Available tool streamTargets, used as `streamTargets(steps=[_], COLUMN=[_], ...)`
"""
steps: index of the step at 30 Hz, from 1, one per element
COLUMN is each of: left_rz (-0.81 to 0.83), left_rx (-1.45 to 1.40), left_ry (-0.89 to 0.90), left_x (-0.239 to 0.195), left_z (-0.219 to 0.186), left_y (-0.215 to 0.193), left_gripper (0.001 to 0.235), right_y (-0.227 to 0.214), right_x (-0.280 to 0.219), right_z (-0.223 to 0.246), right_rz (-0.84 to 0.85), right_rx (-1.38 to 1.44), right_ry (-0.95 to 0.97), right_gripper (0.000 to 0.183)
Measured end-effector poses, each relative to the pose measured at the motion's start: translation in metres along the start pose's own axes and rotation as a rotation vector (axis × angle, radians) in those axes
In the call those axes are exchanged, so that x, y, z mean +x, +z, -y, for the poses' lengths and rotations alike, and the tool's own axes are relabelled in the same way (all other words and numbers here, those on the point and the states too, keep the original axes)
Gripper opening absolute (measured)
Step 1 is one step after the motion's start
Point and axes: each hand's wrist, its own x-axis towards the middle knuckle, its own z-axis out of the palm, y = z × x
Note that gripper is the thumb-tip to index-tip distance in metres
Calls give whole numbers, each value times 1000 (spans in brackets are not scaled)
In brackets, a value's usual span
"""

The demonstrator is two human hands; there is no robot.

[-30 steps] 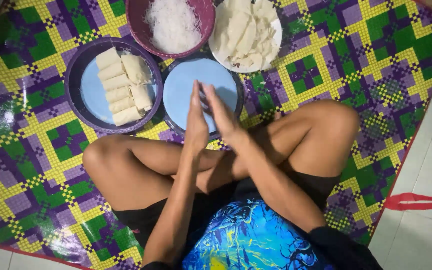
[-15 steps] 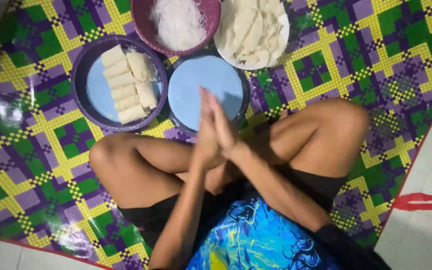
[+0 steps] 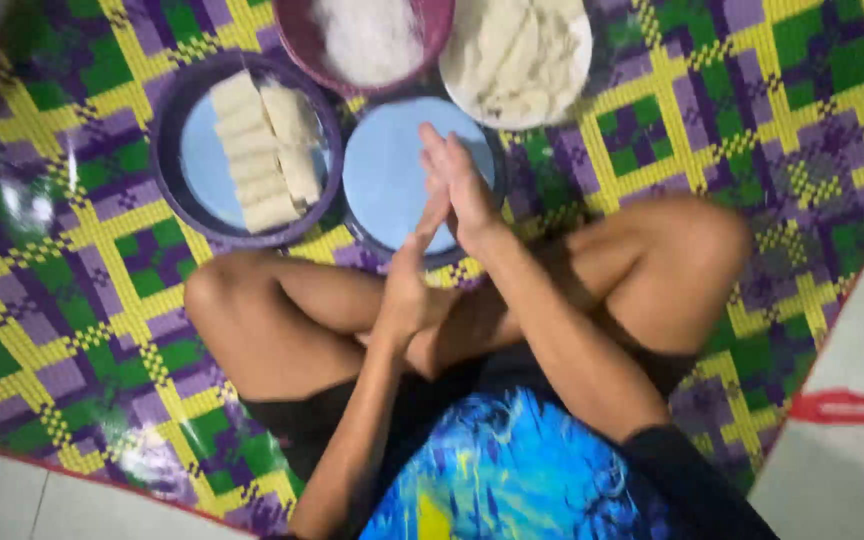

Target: A person is manually filling and rolling spring rolls while sitting on a mat on the floor.

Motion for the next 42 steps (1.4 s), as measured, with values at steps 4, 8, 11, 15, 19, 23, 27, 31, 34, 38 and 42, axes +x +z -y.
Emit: streamTargets(steps=[4, 8, 11, 15, 19, 23, 27, 31, 34, 38, 42], left_rz=[-298, -419, -522, -548, -518, -533, -555, -336, -165, -257, -259], left_rx=[-559, -291, -209, -145, 3, 73, 99, -10, 68, -13, 6], left_ry=[-205, 52, 11, 59, 106, 65, -10, 70, 89, -69, -50], left_x=[4, 10, 16, 31, 38, 38, 39, 34, 38, 59, 53], left_z=[-11, -8, -14, 3, 3, 7, 7, -12, -19, -3, 16], left_y=[-21, -30, -30, -32, -36, -42, -39, -24, 14, 0, -10], left_gripper=[56, 25, 7, 13, 18, 13, 14, 36, 69, 60, 60], right_y=[-14, -35, -35, -31, -38, -32, -36, -35, -22, 14, -22], right_x=[-2, 8, -4, -14, -8, -12, -7, -1, -24, -69, -14], right_z=[12, 7, 22, 37, 44, 37, 28, 20, 3, -6, -17], right_rz=[29, -84, -33, 72, 306, 170, 156, 236, 223, 112, 392], right_rx=[-437, -630, -827, -985, -988, -1050, -1054, -734, -321, -48, -100], right_ry=[-103, -136, -263, -361, -242, -276, -359, -222, -17, 145, -33], right_gripper=[50, 24, 49, 57, 21, 16, 25, 19, 59, 53, 60])
